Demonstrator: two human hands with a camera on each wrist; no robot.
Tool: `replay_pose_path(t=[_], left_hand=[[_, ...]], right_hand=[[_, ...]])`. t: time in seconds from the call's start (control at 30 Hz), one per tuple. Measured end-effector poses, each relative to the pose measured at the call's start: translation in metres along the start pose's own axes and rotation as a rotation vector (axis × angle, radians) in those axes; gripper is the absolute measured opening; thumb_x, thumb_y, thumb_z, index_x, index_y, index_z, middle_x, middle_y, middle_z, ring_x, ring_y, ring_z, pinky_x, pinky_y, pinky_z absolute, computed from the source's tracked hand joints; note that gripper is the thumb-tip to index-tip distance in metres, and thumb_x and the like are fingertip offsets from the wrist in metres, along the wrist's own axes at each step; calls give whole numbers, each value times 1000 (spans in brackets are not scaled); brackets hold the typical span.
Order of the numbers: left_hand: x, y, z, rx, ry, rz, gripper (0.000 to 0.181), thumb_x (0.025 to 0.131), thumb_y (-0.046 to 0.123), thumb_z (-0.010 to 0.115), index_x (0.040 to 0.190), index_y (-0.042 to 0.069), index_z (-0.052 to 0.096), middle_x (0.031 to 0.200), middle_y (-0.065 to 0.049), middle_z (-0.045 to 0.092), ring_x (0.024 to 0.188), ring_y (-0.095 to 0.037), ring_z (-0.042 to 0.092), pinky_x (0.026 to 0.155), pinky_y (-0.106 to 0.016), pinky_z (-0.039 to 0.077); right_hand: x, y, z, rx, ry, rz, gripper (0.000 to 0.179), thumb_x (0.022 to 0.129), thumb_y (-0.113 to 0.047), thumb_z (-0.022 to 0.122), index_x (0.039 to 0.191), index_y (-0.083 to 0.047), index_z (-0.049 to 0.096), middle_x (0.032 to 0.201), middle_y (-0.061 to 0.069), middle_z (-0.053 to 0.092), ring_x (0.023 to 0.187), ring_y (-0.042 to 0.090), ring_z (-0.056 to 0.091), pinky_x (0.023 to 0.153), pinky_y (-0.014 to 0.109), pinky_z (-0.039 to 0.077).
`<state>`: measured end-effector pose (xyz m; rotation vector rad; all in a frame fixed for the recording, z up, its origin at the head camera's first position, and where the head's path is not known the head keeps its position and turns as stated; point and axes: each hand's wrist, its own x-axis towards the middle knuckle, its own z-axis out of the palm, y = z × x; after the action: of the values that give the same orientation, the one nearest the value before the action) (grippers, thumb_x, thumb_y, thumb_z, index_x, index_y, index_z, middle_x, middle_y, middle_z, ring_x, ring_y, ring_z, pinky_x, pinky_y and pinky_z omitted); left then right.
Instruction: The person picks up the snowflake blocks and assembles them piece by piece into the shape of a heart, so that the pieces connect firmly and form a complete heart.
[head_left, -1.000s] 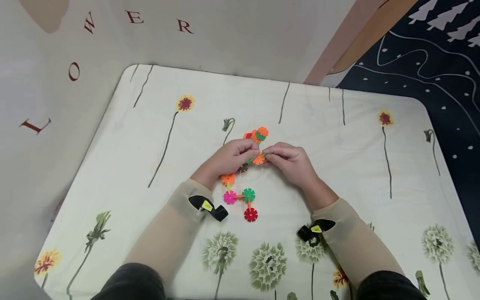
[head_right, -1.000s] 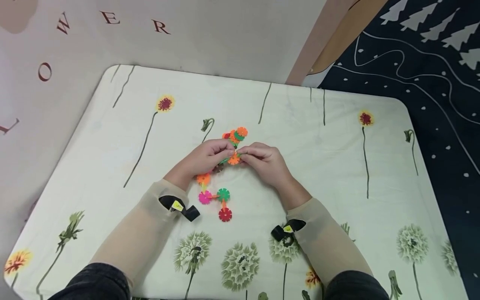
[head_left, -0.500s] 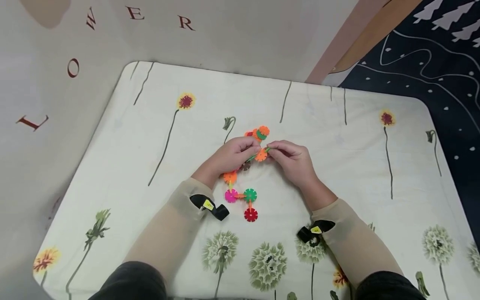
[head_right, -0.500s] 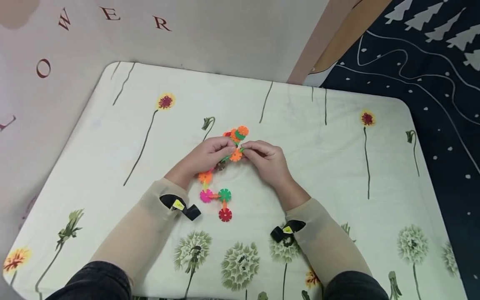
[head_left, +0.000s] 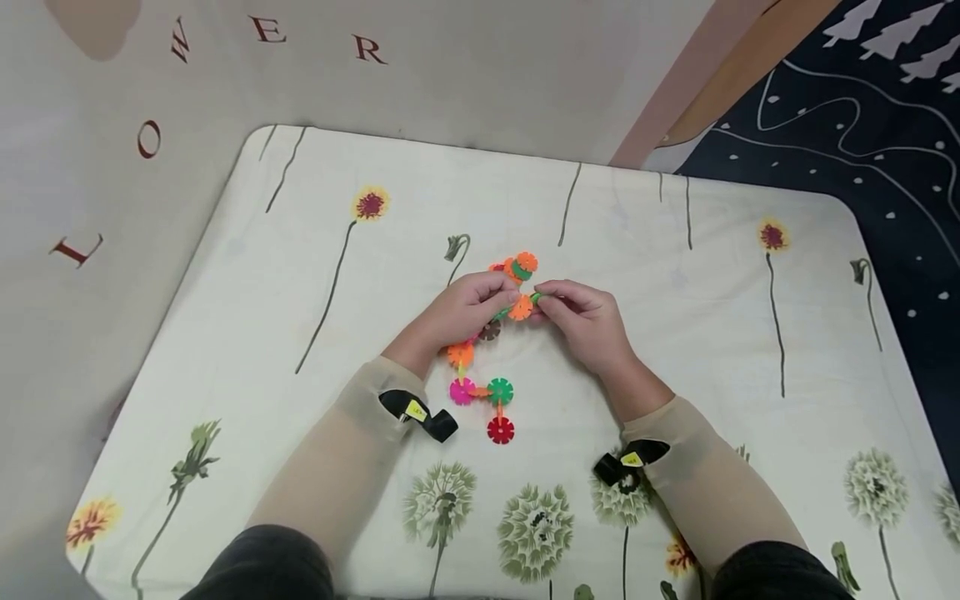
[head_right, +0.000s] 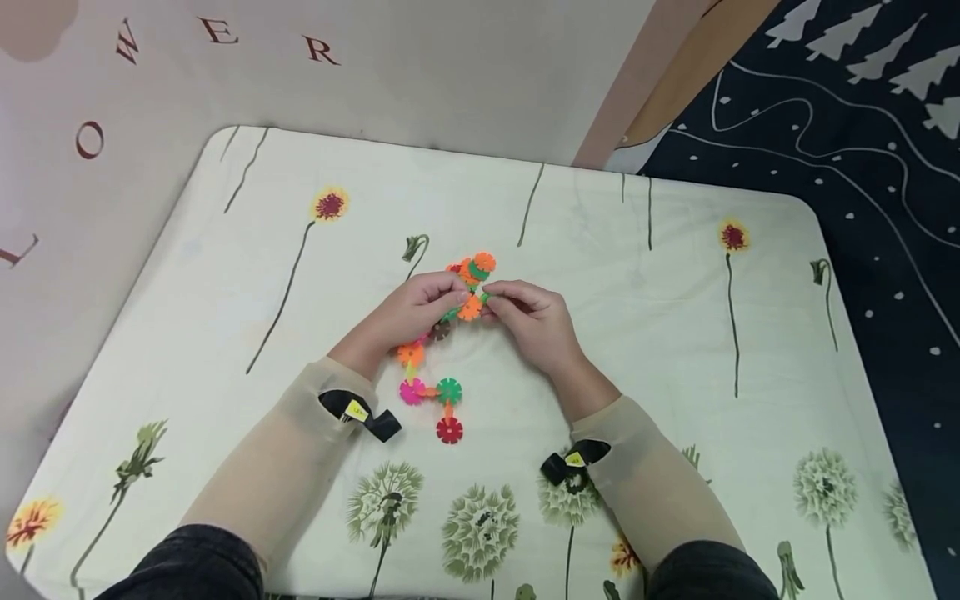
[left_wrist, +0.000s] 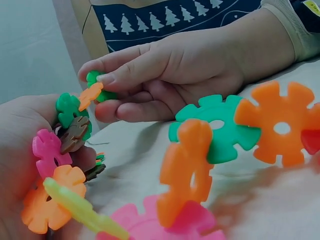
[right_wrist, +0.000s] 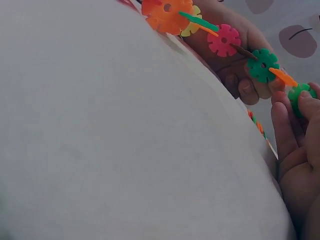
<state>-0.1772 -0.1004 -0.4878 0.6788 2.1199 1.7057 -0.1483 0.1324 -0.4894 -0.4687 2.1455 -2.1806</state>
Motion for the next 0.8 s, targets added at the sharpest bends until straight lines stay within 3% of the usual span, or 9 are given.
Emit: replay_pose_path(t=[0.13,0.23,0.63,0.8], left_hand=[[-1,1,0,-1,5,-12,19,111,19,59,97,10,67,77,-8,53,67,-27,51,69,-35,45],[-1,2,1,10,5,-20,18,111,20,59,98,12,68,77,-7,53,68,-27,52,69,-35,45],[0,-2,-1,20,-21,22,17,111,16,59,98,11,68,79,-6,54,67,-26,50,69,-34,44],[-1,-3,-1,27,-31,21,17,111,17,60,97,11,67,78,-6,54,64,-26,50,67,-34,44]], right_hand=[[0,-1,1,86,33,45,23,102,12,61,122,23,63,98,7,74,82,18,78,82,34,63],[0,-1,2,91,26,45,23,101,13,62,121,25,62,100,7,74,82,18,77,81,34,63],[0,-1,1,-83,-23,-14,13,97,13,70,109,14,75,102,2,79,88,15,76,82,30,61],[-1,1,-2,-168,-58,-76,16,94,15,72,107,10,79,102,11,79,91,14,75,81,27,60]])
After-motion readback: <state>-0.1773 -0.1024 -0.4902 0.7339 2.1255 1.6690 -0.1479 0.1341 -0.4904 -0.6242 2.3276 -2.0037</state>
